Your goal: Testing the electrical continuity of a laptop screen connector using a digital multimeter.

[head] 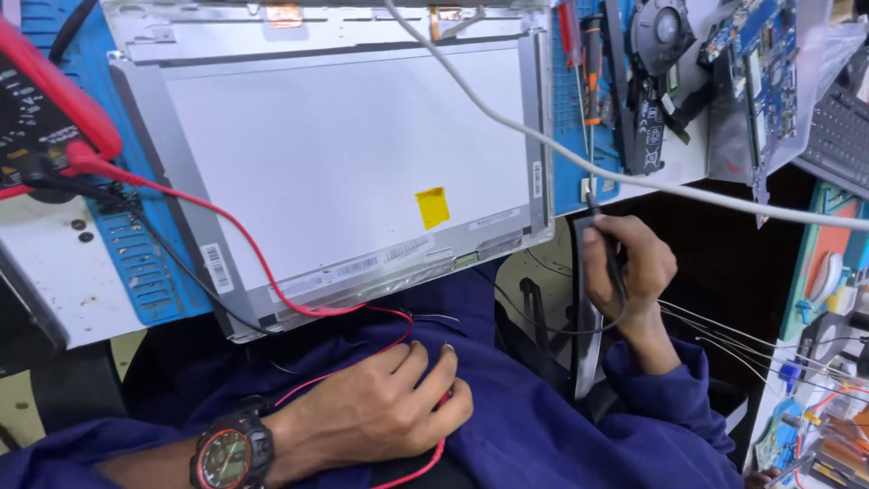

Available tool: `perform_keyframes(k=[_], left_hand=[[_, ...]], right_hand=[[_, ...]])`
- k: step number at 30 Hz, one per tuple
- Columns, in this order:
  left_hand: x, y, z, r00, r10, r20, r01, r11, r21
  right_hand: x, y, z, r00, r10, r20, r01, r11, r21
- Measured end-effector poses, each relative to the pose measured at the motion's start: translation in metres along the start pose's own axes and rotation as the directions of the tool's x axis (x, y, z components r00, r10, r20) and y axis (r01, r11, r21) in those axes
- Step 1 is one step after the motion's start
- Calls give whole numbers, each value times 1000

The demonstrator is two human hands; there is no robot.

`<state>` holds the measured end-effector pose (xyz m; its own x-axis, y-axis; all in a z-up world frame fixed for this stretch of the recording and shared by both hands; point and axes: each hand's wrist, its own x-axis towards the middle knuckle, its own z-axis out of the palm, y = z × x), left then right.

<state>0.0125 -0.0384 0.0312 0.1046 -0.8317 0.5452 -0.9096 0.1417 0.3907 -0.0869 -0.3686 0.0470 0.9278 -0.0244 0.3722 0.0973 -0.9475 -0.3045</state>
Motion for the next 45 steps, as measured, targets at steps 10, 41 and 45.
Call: perform_keyframes(k=[10,41,45], left_hand=[[13,0,4,1000,14,8,-14,1000,28],[55,-54,-5,934,-308,-180,263,936,-233],[52,-60,-2,955,-253,-157,211,947,-242]], right_hand=[[-2,-3,-5,952,-257,166,273,959,-80],[14,-27,46,971,238,-3,-158,656,738],[13,-23,42,980,157,118,-194,673,714]])
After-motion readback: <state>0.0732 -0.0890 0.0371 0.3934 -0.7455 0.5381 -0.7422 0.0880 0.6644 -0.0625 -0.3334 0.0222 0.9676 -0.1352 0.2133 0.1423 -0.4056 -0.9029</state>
